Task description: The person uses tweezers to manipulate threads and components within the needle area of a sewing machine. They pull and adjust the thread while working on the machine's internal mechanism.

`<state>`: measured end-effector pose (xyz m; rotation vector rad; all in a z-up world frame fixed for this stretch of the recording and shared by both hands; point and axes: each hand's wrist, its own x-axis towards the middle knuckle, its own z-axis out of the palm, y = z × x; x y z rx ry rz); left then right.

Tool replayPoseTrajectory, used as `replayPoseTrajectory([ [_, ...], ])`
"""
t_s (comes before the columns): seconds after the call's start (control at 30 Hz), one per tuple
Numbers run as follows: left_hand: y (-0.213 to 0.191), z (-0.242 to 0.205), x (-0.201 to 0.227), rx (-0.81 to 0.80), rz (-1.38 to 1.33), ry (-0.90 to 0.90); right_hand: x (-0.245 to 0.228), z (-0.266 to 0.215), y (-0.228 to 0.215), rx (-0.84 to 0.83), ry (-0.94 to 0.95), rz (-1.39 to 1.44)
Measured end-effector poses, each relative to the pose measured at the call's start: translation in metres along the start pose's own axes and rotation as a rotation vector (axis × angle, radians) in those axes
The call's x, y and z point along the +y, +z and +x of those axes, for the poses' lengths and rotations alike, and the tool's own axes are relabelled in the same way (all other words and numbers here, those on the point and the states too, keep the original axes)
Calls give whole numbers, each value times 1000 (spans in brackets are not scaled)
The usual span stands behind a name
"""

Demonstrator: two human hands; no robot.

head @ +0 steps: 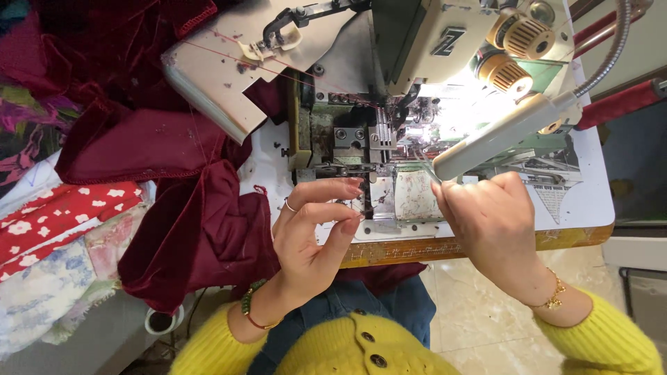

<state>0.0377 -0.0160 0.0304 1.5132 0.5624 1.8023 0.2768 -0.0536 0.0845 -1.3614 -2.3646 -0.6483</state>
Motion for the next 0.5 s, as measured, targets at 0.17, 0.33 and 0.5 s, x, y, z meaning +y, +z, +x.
replayPoseTrajectory([
  [0.17, -2, 0, 1, 8, 7, -2, 2, 11, -2, -51, -21, -30],
  [0.33, -5, -3, -2, 3, 11, -5, 4, 17, 0, -94, 18, -41],
  [0.5, -5, -2, -1, 11, 8, -21, -1, 16, 6, -55, -11, -39],
])
